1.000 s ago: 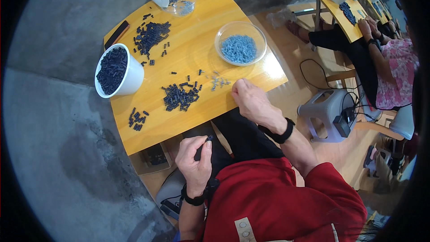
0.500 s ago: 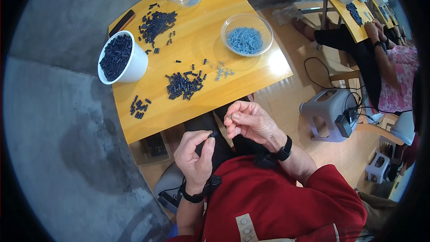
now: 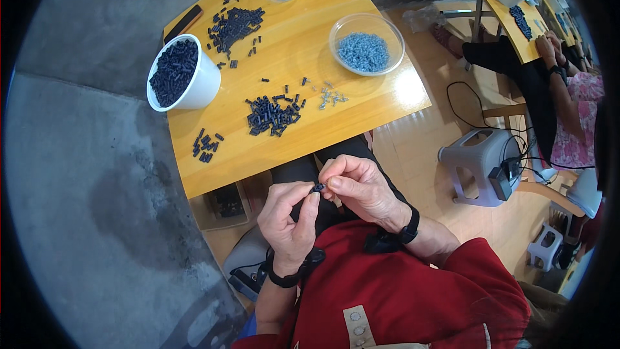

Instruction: Manually assembling small black plastic components at a workshop table.

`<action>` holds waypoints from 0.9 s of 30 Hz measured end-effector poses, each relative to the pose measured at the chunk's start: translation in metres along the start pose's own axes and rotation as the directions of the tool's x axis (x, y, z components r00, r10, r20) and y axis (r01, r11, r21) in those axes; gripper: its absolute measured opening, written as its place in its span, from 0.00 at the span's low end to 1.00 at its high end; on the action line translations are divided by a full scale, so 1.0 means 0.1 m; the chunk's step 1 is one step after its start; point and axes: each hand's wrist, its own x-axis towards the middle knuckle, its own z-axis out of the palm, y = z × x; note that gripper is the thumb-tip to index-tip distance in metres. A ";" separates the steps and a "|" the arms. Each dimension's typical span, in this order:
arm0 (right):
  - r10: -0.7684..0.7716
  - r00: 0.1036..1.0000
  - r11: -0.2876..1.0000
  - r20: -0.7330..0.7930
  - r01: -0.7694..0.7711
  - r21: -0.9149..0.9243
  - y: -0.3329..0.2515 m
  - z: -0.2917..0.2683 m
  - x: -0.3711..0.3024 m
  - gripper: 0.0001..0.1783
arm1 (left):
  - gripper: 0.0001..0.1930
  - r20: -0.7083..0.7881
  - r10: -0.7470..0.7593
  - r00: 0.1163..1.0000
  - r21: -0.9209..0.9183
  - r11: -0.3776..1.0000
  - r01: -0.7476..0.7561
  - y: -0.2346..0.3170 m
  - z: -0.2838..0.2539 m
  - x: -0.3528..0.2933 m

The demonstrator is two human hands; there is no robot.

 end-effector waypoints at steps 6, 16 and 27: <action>-0.033 0.999 0.998 -0.004 0.032 -0.055 0.02 0.00 0.02 0.07 | 0.08 0.026 0.075 0.997 0.083 0.994 -0.077 -0.02 -0.02 0.00; 0.137 0.986 0.989 0.099 -0.143 0.048 -0.06 -0.08 0.08 0.06 | 0.06 0.053 0.223 0.973 0.180 0.957 -0.229 -0.03 -0.03 0.06; 0.132 0.983 0.835 -0.130 -0.181 -0.520 0.07 -0.14 0.45 0.03 | 0.06 -0.075 -0.067 0.995 -0.008 0.998 0.066 -0.34 -0.14 -0.07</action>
